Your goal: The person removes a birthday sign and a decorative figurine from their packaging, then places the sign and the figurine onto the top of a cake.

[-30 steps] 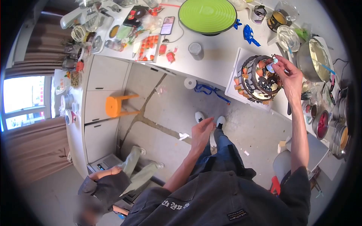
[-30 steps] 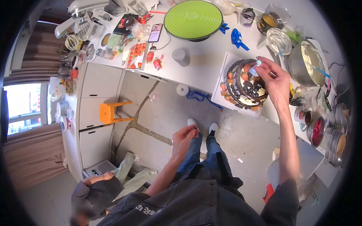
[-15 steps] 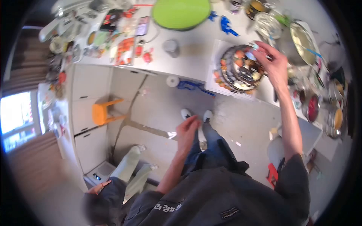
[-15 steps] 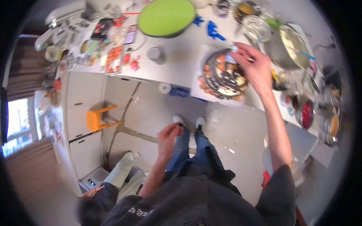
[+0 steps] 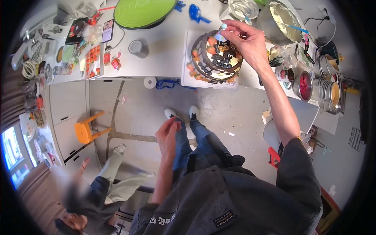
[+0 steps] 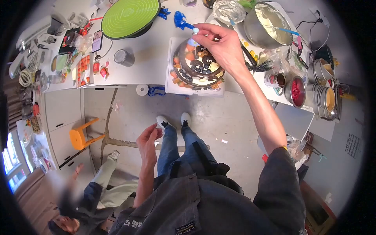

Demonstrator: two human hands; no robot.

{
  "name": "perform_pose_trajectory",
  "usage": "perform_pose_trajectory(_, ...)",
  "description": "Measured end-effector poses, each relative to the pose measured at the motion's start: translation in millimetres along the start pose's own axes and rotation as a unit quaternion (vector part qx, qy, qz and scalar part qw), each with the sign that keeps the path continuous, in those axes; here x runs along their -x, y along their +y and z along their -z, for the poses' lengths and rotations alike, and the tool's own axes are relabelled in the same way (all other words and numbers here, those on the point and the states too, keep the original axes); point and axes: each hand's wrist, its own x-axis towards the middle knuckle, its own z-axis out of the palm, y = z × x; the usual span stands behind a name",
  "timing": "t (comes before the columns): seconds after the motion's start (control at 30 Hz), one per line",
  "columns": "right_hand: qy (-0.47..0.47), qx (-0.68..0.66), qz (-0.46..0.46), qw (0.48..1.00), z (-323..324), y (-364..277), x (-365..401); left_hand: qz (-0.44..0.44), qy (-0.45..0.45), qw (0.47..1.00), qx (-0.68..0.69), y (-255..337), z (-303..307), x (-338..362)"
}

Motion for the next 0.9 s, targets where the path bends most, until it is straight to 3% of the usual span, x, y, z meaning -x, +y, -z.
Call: perform_pose_trajectory(0.9, -0.025, 0.042, 0.002, 0.999, -7.4, 15.0, -2.8, 0.01, 0.02, 1.0, 0.005, -9.4, 4.4, -1.5)
